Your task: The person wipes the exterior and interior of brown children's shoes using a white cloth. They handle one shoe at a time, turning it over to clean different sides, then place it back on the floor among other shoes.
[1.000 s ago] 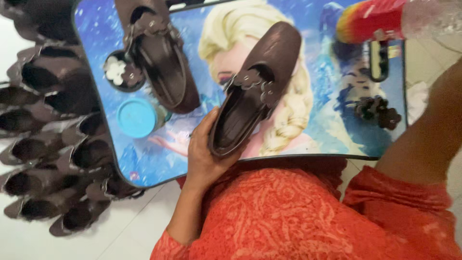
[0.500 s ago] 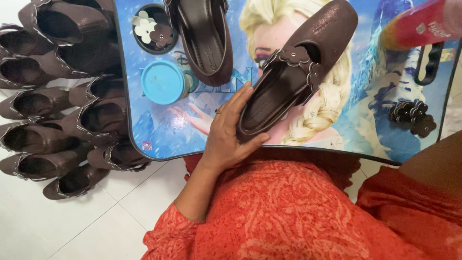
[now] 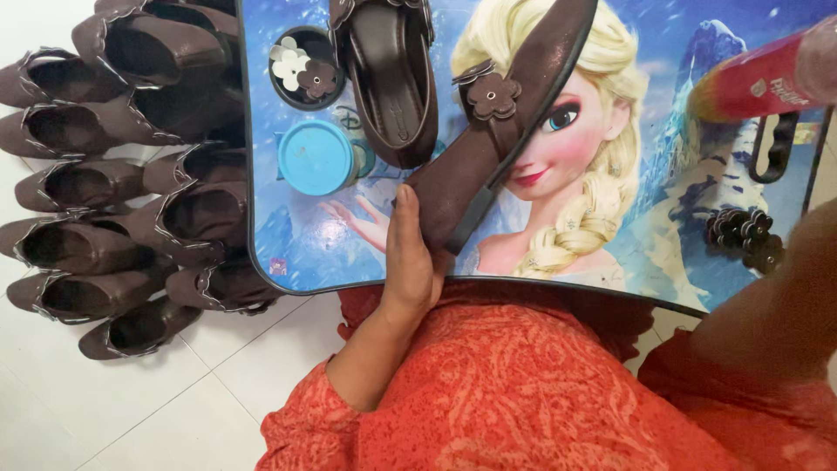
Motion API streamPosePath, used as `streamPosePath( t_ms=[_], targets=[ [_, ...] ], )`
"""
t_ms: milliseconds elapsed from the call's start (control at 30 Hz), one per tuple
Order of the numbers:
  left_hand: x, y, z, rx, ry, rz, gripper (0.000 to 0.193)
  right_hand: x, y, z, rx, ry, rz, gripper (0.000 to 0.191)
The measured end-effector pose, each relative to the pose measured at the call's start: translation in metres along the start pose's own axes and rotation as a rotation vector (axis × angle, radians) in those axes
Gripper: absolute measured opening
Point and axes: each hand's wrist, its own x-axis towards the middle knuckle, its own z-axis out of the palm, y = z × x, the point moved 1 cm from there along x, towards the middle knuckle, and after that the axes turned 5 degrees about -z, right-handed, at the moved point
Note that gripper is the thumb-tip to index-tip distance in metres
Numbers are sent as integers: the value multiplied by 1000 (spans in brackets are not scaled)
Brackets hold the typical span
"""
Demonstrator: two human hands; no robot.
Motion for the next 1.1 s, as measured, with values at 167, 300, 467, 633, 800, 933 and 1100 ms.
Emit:
streamPosePath(
  t_ms=[167, 300, 467, 633, 800, 933, 1100],
  targets=[
    [-2, 2, 0, 147, -17, 81, 60, -16, -37, 29, 174, -140, -136, 19],
    [-1, 2, 0, 211, -17, 119, 59, -32, -66, 48, 312, -311, -90, 27],
    [-2, -1, -1, 280, 19, 164, 59, -45, -94, 70, 359, -336, -296, 33],
    [-1, 0, -3, 406, 43, 218, 60, -48, -83, 77, 274, -255, -378, 36],
    [0, 2, 0, 319, 35, 177, 61, -54, -82, 76, 345, -297, -551, 40],
    [-2, 7, 3, 264, 9, 138, 63, -51, -78, 75, 343, -273, -517, 38],
    [-5, 10, 3, 224, 18, 84, 68, -34, -50, 67, 129, -98, -225, 36]
  ],
)
